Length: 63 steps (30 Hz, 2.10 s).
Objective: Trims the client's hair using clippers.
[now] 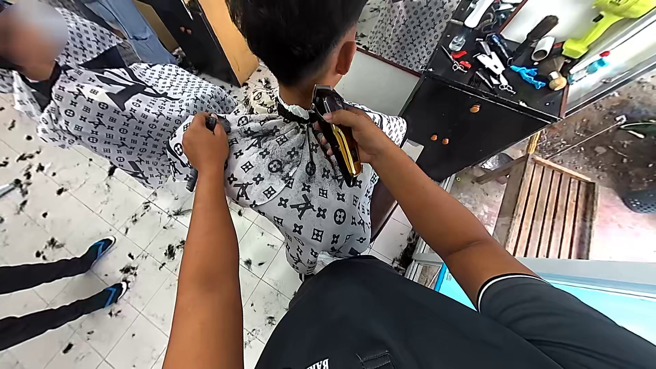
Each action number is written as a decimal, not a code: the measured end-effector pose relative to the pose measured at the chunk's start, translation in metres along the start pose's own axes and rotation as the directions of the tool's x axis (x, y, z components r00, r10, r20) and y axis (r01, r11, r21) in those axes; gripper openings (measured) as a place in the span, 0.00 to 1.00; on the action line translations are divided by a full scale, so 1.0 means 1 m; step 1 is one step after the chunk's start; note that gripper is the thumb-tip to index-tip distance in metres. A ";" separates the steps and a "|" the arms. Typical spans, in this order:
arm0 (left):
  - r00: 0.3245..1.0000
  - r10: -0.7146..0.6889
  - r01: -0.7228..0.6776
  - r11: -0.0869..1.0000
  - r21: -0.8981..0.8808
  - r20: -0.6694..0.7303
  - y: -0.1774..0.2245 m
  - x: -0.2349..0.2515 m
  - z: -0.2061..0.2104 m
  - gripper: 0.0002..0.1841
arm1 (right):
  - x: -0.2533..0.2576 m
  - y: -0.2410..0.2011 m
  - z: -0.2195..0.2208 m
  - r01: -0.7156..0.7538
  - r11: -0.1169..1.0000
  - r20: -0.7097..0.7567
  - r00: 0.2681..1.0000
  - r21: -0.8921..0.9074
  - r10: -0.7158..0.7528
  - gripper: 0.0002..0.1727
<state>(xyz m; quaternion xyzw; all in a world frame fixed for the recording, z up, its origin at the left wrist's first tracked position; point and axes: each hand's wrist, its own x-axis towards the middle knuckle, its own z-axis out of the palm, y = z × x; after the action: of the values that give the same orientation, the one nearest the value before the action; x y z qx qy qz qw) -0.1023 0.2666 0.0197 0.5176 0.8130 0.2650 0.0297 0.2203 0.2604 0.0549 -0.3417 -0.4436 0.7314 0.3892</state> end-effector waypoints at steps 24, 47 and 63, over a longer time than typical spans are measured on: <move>1.000 -0.001 0.001 0.999 -0.042 0.004 -0.002 0.000 -0.001 0.24 | 0.018 0.008 0.024 0.228 0.868 -0.093 0.950 -0.442 -0.297 0.39; 0.956 0.283 -0.293 0.916 -0.273 -0.079 0.030 -0.028 -0.039 0.23 | -0.037 0.016 0.030 0.029 0.960 0.130 0.991 -0.278 0.008 0.28; 0.876 0.454 -0.211 0.664 -0.717 0.162 0.093 -0.096 -0.046 0.14 | -0.032 -0.005 0.018 0.191 0.790 0.274 0.961 -0.583 -0.031 0.39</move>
<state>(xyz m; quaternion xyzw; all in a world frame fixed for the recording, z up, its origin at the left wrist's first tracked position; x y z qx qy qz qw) 0.0035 0.1960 0.0806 0.6480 0.5316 0.4546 0.3014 0.2212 0.2266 0.0716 -0.3262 -0.7184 0.5642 0.2434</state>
